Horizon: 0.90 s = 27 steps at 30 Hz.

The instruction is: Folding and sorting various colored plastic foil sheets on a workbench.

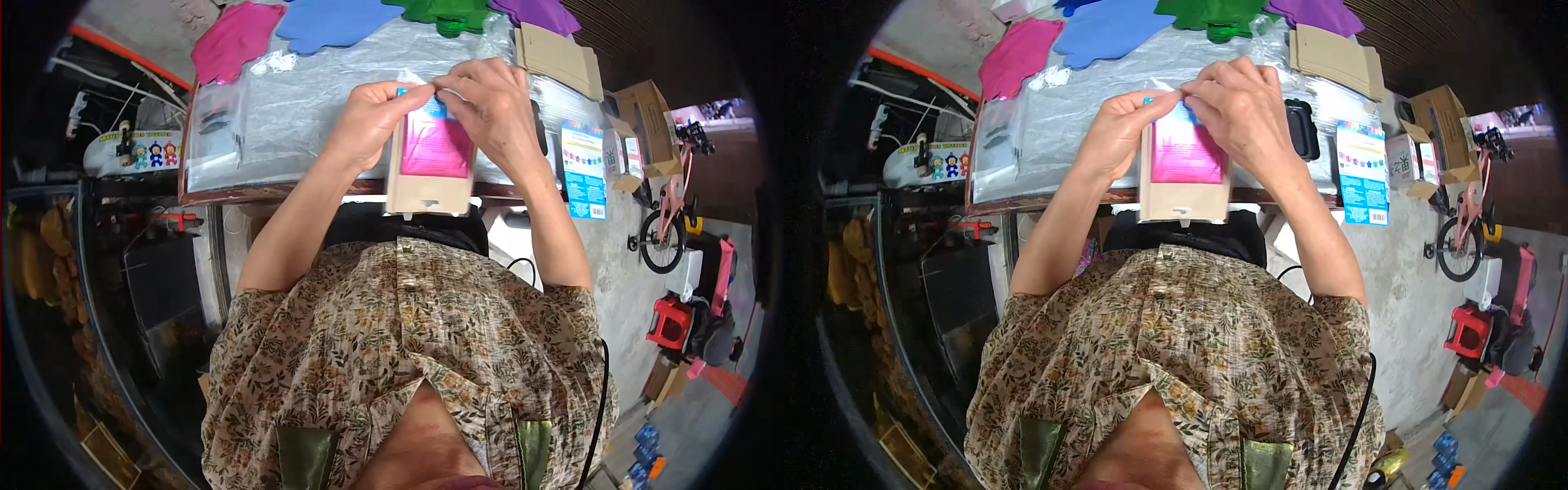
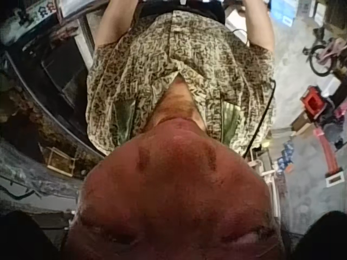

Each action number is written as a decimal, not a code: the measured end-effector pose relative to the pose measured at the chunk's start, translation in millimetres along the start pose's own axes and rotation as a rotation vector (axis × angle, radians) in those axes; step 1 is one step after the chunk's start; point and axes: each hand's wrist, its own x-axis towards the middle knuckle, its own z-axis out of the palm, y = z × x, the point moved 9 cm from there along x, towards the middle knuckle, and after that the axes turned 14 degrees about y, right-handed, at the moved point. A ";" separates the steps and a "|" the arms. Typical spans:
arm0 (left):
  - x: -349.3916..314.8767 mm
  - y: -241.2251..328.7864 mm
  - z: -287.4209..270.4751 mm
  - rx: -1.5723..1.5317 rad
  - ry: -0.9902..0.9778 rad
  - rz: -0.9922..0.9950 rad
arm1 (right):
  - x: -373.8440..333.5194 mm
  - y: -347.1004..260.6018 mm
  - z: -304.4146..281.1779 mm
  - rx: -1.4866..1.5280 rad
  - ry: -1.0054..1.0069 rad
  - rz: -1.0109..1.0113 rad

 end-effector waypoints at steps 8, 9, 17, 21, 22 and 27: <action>-17.4 23.7 8.5 0.284 -0.087 0.142 | 2.6 -21.4 -2.8 -0.039 0.014 -0.226; -18.1 24.8 8.7 0.285 -0.091 0.141 | 3.8 -24.2 -4.6 -0.041 0.036 -0.251; -22.9 35.5 10.4 0.384 -0.049 0.239 | 9.9 -20.0 -3.0 -0.019 0.140 -0.207; -18.1 29.3 18.1 0.405 -0.132 0.189 | 16.2 30.6 -11.1 -0.246 0.265 -0.113; -12.1 28.3 14.3 0.348 -0.114 0.175 | 13.5 59.6 -24.7 -0.075 0.328 0.098; 28.9 17.8 -20.3 0.166 -0.034 0.020 | -38.3 149.8 -123.4 0.340 0.460 0.823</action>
